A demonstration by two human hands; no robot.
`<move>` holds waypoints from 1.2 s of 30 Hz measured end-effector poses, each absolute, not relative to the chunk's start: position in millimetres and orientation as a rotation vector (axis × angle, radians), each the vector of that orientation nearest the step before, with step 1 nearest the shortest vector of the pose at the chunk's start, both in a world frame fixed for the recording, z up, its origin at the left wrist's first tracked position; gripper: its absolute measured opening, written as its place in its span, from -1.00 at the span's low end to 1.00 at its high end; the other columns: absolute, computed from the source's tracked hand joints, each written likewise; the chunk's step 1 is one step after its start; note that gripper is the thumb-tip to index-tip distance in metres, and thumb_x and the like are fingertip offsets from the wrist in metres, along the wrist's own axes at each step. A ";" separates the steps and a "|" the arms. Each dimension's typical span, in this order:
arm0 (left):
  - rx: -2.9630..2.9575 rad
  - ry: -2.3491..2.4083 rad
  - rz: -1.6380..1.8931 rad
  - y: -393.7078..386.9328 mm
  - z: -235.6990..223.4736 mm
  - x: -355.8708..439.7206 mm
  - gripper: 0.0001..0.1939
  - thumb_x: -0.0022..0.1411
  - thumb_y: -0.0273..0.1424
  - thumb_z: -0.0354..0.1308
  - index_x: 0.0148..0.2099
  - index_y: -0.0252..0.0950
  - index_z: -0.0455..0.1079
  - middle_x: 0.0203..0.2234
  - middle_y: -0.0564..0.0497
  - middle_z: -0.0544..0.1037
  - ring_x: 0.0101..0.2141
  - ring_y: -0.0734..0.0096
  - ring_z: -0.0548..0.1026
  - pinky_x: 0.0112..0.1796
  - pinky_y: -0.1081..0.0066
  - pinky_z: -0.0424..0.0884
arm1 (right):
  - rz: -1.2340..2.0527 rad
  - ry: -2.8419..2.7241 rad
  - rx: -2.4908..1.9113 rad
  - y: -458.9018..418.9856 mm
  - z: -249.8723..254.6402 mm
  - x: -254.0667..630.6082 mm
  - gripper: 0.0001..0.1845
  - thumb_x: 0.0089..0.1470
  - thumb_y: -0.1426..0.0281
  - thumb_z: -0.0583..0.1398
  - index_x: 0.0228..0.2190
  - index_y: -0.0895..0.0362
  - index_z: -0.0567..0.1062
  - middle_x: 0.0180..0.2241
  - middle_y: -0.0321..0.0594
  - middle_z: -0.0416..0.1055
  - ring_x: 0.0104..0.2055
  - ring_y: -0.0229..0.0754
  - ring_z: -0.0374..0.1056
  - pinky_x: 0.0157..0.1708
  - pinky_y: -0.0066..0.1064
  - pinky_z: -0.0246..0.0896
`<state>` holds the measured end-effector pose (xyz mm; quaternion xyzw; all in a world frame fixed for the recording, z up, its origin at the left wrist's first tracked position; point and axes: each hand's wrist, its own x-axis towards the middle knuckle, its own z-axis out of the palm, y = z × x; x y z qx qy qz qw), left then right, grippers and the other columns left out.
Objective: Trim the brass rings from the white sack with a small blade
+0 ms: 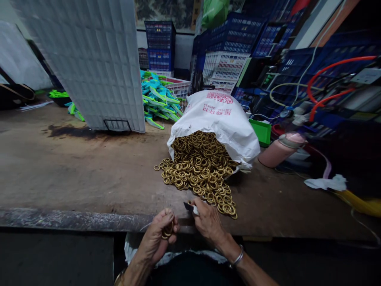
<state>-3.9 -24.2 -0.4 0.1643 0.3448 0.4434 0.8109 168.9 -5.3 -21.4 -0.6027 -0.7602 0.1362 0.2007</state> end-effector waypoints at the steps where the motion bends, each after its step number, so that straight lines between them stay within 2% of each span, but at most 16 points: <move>1: 0.336 0.747 0.950 -23.9 -0.3 -3.6 -0.76 -0.02 -0.35 0.21 -0.44 -0.31 0.19 -0.57 0.11 0.32 -0.60 0.62 0.28 -0.69 0.64 0.07 | 0.438 -2.071 -1.671 -4.0 -20.7 167.9 -0.80 -0.09 0.57 -0.03 -0.41 0.12 0.32 -0.50 -0.28 0.34 -0.47 -0.26 0.23 -0.46 -0.49 -0.01; 4: 0.317 0.790 0.947 -22.6 -0.2 -1.5 -0.71 -0.07 -0.34 0.25 -0.46 -0.30 0.14 -0.59 0.14 0.31 -0.63 0.65 0.26 -0.70 0.65 0.05 | 0.617 -1.947 -1.600 -1.3 -12.7 162.4 -0.88 0.02 0.45 -0.04 -0.45 0.11 0.29 -0.54 -0.32 0.28 -0.50 -0.28 0.18 -0.46 -0.49 0.01; 7: 0.408 0.862 0.984 -21.4 -1.0 2.4 -0.70 -0.07 -0.29 0.23 -0.45 -0.29 0.14 -0.62 0.16 0.30 -0.65 0.65 0.25 -0.71 0.65 0.04 | 0.849 -1.850 -1.514 -3.0 0.2 154.7 -0.81 0.07 0.34 -0.04 -0.51 0.11 0.28 -0.56 -0.36 0.23 -0.50 -0.31 0.14 -0.47 -0.50 0.02; 13: 0.716 1.053 1.030 -20.0 -5.0 7.0 -0.64 0.01 -0.19 0.15 -0.20 -0.30 0.23 -0.73 0.21 0.28 -0.74 0.65 0.16 -0.71 0.62 0.06 | 1.441 -1.464 -1.399 -8.6 10.8 145.5 -0.77 0.00 0.27 0.02 -0.58 0.13 0.25 -0.68 -0.45 0.05 -0.62 -0.39 -0.02 -0.62 -0.57 -0.07; 16: 0.815 1.105 0.966 -18.8 -2.8 8.4 -0.69 0.00 -0.16 0.14 -0.34 -0.32 0.28 -0.77 0.22 0.22 -0.76 0.68 0.10 -0.72 0.61 0.00 | 1.711 -1.250 -1.306 -8.8 8.7 146.1 -0.76 -0.02 0.22 0.04 -0.56 0.11 0.19 -0.69 -0.51 -0.03 -0.70 -0.44 -0.16 -0.71 -0.59 -0.20; 19: 0.841 1.130 0.945 -17.8 0.6 9.9 -0.66 -0.04 -0.15 0.16 -0.55 -0.31 0.21 -0.80 0.24 0.15 -0.77 0.71 0.02 -0.72 0.59 -0.05 | 1.888 -1.119 -1.257 -8.0 6.8 147.5 -0.75 -0.02 0.17 0.03 -0.53 0.08 0.15 -0.69 -0.54 -0.08 -0.73 -0.45 -0.26 -0.75 -0.59 -0.31; 21: 0.837 1.113 0.943 -17.6 1.1 10.0 -0.65 -0.04 -0.16 0.17 -0.57 -0.31 0.19 -0.79 0.24 0.14 -0.76 0.71 0.01 -0.72 0.59 -0.06 | 1.830 -1.207 -1.300 -6.9 7.4 147.8 -0.75 0.00 0.20 0.01 -0.55 0.09 0.15 -0.69 -0.53 -0.08 -0.71 -0.44 -0.22 -0.74 -0.58 -0.28; 24: 0.758 1.062 0.930 -17.5 -1.5 8.5 -0.67 -0.01 -0.16 0.15 -0.54 -0.31 0.20 -0.77 0.23 0.16 -0.74 0.70 0.02 -0.71 0.61 -0.07 | 1.442 -1.495 -1.428 -5.5 11.1 146.6 -0.78 0.01 0.29 0.01 -0.59 0.13 0.21 -0.65 -0.45 0.05 -0.61 -0.39 0.00 -0.60 -0.56 -0.07; 27: 0.625 1.023 0.935 -16.4 -4.2 6.8 -0.69 -0.01 -0.19 0.16 -0.50 -0.31 0.19 -0.71 0.21 0.18 -0.72 0.71 0.06 -0.70 0.64 -0.09 | 1.126 -1.696 -1.442 -6.1 14.4 144.1 -0.86 0.01 0.32 0.01 -0.46 0.12 0.29 -0.53 -0.36 0.22 -0.47 -0.32 0.13 -0.45 -0.50 0.02; 29: 0.579 1.004 0.932 -15.8 -4.6 6.7 -0.69 -0.02 -0.21 0.18 -0.50 -0.31 0.17 -0.69 0.20 0.20 -0.71 0.72 0.07 -0.70 0.65 -0.09 | 1.110 -1.736 -1.406 -6.9 14.3 142.4 -0.87 0.01 0.33 0.01 -0.40 0.11 0.29 -0.50 -0.35 0.25 -0.47 -0.31 0.15 -0.45 -0.50 0.04; 34: 0.659 1.030 0.912 -17.2 -5.3 10.3 -0.68 0.01 -0.18 0.14 -0.49 -0.33 0.20 -0.70 0.18 0.24 -0.73 0.72 0.06 -0.71 0.64 -0.08 | 1.306 -1.481 -1.456 -4.9 10.2 139.7 -0.89 -0.04 0.34 0.04 -0.51 0.13 0.27 -0.61 -0.39 0.19 -0.54 -0.34 0.12 -0.53 -0.53 0.05; 36: 0.737 1.087 0.955 -18.2 -7.0 11.4 -0.70 0.02 -0.16 0.13 -0.41 -0.32 0.25 -0.75 0.21 0.22 -0.74 0.70 0.06 -0.71 0.63 -0.04 | 1.373 -1.386 -1.479 -3.0 8.9 140.1 -0.90 -0.08 0.35 0.07 -0.52 0.14 0.28 -0.63 -0.40 0.19 -0.57 -0.36 0.11 -0.56 -0.55 0.03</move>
